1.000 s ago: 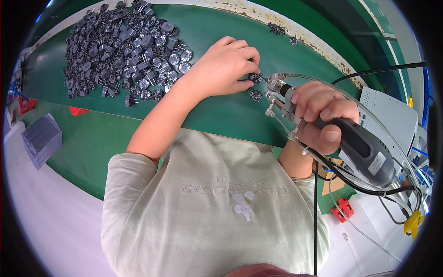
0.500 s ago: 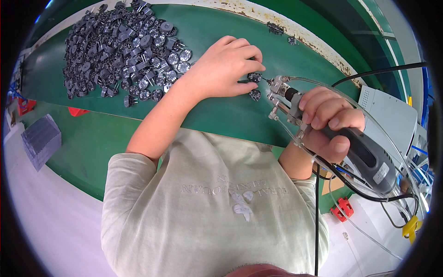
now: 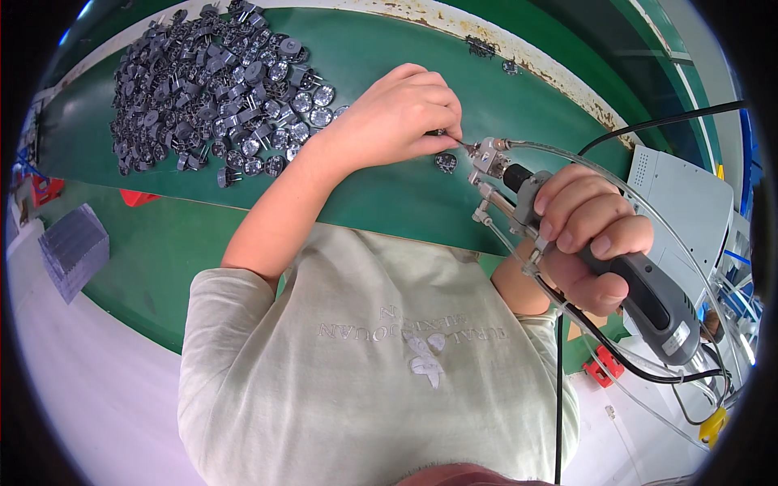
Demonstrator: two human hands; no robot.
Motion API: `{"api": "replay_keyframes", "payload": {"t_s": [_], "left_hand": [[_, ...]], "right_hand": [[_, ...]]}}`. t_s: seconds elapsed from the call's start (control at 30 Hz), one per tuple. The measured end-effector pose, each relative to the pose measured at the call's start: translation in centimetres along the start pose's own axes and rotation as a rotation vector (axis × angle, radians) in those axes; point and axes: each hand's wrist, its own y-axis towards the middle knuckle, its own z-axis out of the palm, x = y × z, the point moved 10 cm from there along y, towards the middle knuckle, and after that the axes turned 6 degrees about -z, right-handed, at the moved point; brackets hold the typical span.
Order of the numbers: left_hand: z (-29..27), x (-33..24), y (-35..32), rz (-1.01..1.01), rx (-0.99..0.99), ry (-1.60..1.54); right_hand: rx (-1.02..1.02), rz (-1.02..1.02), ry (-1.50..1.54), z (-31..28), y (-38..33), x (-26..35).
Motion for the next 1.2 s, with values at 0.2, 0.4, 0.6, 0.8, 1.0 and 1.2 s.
{"api": "replay_keyframes", "payload": {"t_s": [0.2,0.4,0.6,0.8,1.0,1.2], "left_hand": [[0.1,-0.2,0.2,0.002,0.000,0.010],[0.3,-0.1,0.2,0.012,-0.010,0.033],[0.3,-0.8,0.3,0.027,-0.015,0.090],[-0.6,-0.3,0.3,-0.050,-0.043,0.109],[0.7,1.2,-0.3,-0.141,0.092,0.199],[0.9,1.5,-0.4,-0.149,0.107,0.210]], "right_hand": [[-0.026,0.003,0.002,0.2,0.0,-0.1],[-0.055,0.013,-0.003,0.3,0.0,-0.4],[-0.093,0.010,-0.062,0.8,0.0,-0.4],[-0.203,0.019,-0.048,-0.6,-0.3,-1.1],[-0.242,0.051,-0.026,-1.1,-0.7,-2.8],[-0.247,0.067,-0.018,-1.0,-0.8,-3.2]]}}
